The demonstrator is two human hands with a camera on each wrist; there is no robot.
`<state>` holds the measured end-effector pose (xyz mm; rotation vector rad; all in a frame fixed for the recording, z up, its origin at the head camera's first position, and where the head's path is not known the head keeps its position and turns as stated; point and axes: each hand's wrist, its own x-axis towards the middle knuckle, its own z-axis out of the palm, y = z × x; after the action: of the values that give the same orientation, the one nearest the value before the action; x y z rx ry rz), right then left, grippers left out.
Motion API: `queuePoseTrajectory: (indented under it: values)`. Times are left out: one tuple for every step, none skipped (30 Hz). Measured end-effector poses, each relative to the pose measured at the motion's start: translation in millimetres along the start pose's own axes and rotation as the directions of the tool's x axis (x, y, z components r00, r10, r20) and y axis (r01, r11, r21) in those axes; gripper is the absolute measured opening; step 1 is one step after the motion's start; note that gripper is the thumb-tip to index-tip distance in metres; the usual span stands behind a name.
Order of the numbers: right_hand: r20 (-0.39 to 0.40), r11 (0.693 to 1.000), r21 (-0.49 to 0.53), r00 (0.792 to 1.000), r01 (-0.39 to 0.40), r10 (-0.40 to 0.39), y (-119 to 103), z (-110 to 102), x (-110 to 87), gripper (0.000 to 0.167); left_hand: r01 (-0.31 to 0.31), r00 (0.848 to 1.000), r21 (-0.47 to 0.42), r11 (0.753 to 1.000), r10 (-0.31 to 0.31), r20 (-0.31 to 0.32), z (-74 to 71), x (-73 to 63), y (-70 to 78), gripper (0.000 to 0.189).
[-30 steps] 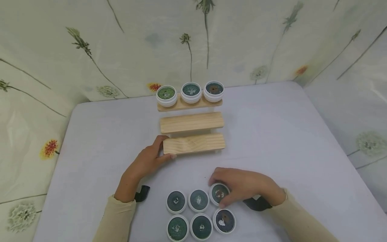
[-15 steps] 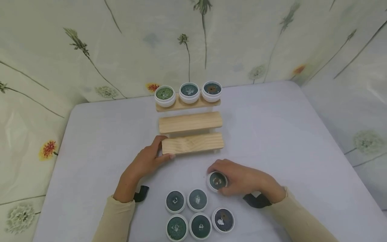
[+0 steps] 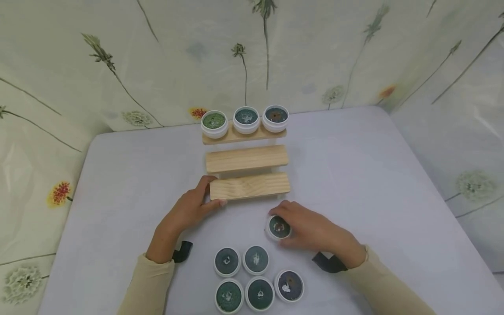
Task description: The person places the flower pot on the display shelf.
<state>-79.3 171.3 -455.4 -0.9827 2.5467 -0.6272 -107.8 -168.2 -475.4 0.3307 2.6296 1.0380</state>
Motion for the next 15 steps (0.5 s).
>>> queuePoseTrajectory:
  values:
    - [-0.001, 1.000, -0.002, 1.000, -0.012, 0.012, -1, 0, 0.1, 0.064, 0.002, 1.000, 0.002, 1.000, -0.002, 0.001, 0.1, 0.0, 0.0, 0.070]
    - [-0.003, 1.000, 0.004, 1.000, -0.018, 0.018, -1, -1, 0.4, 0.064, 0.005, 1.000, 0.005, 1.000, -0.005, 0.003, 0.2, -0.2, -0.1, 0.071]
    - [-0.005, 1.000, 0.017, 1.000, -0.018, 0.018, -2, -1, 0.8, 0.064, 0.007, 1.000, 0.008, 1.000, -0.007, 0.004, 0.3, -0.2, -0.1, 0.071]
    - [-0.011, 1.000, 0.023, 1.000, -0.012, 0.013, -3, -2, 1.3, 0.065, 0.008, 1.000, 0.010, 1.000, -0.008, 0.004, 0.3, -0.3, -0.2, 0.071]
    - [-0.015, 0.999, 0.031, 1.000, -0.008, 0.008, -3, -2, 2.1, 0.065, 0.009, 1.000, 0.010, 1.000, -0.009, 0.004, 0.2, -0.5, 0.0, 0.071]
    - [-0.024, 0.999, 0.038, 1.000, 0.005, -0.004, -4, -3, 2.9, 0.065, 0.010, 1.000, 0.009, 1.000, -0.010, 0.003, 0.0, -0.6, 0.1, 0.071]
    - [-0.033, 0.999, 0.047, 0.999, 0.017, -0.016, -6, -4, 4.0, 0.066, 0.009, 1.000, 0.008, 1.000, -0.009, 0.002, -0.1, -0.7, 0.3, 0.071]
    - [-0.043, 0.997, 0.066, 0.999, 0.031, -0.028, -8, -6, 5.2, 0.067, 0.008, 1.000, 0.006, 1.000, -0.008, 0.001, -0.3, -0.8, 0.5, 0.071]
    - [-0.053, 0.996, 0.082, 0.998, 0.044, -0.039, -9, -8, 6.7, 0.068, 0.008, 1.000, 0.004, 1.000, -0.008, 0.001, -0.6, -1.0, 0.8, 0.071]
    - [-0.064, 0.994, 0.098, 0.997, 0.055, -0.049, -11, -10, 8.5, 0.069, 0.006, 1.000, 0.002, 1.000, -0.006, 0.000, -0.9, -1.0, 0.9, 0.071]
    - [-0.073, 0.991, 0.120, 0.996, 0.062, -0.053, -13, -12, 10.8, 0.070, 0.005, 1.000, 0.000, 1.000, -0.005, 0.001, -1.1, -1.1, 1.1, 0.071]
    - [-0.082, 0.988, 0.138, 0.995, 0.069, -0.058, -15, -15, 13.0, 0.071, 0.004, 1.000, -0.001, 1.000, -0.004, 0.001, -1.2, -1.1, 1.3, 0.071]
    - [-0.092, 0.984, 0.160, 0.994, 0.073, -0.059, -17, -17, 15.5, 0.072, 0.003, 1.000, -0.001, 1.000, -0.003, 0.002, -1.2, -1.1, 1.3, 0.071]
    - [-0.103, 0.981, 0.178, 0.993, 0.077, -0.060, -18, -20, 18.3, 0.072, 0.003, 1.000, -0.001, 1.000, -0.003, 0.003, -1.2, -1.1, 1.2, 0.071]
    - [-0.115, 0.979, 0.187, 0.992, 0.077, -0.056, -19, -22, 21.5, 0.072, 0.003, 1.000, -0.002, 1.000, -0.003, 0.003, -1.0, -1.0, 1.1, 0.071]
